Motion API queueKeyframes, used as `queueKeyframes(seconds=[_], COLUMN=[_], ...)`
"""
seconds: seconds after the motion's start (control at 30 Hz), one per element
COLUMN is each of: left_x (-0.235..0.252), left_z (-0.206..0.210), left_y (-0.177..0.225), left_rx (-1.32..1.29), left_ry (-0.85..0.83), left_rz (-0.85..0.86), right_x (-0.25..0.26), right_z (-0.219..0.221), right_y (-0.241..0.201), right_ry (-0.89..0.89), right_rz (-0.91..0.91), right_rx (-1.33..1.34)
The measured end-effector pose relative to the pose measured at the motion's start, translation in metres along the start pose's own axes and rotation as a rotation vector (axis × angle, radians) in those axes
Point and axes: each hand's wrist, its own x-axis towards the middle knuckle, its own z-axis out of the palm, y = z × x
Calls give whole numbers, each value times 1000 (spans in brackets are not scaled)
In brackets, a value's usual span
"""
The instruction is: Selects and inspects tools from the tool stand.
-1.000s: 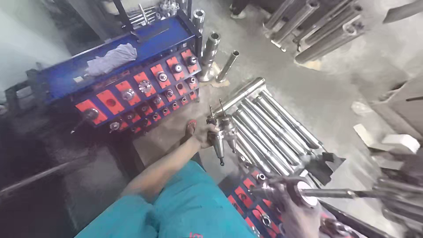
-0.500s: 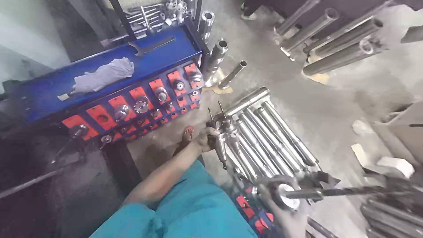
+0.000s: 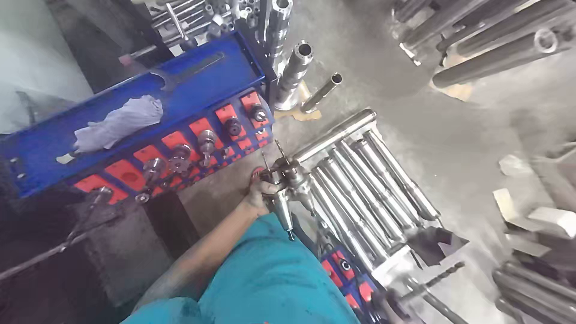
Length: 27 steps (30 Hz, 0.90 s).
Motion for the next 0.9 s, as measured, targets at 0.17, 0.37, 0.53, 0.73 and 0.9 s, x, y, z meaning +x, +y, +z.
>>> queueKeyframes(seconds=[0.17,0.37,0.53,0.73,0.9], left_x=[-8,-34,-69,-78,-71], left_z=[10,35,46,31,17], left_y=[-11,-20,-53,-60,-45], left_rx=[-7,17,-11,14,48], left_ry=[-24,33,110,142,220], left_rz=[273,576,739,861,942], right_x=[89,210,251,265,270], right_z=[-25,35,139,268,331], right_y=[48,-55,-171,-264,-306], right_ry=[-190,-721,-1161,-1515,-1643], right_rz=[-5,-283,-487,-494,-351], right_rx=[-4,26,54,-71,-254])
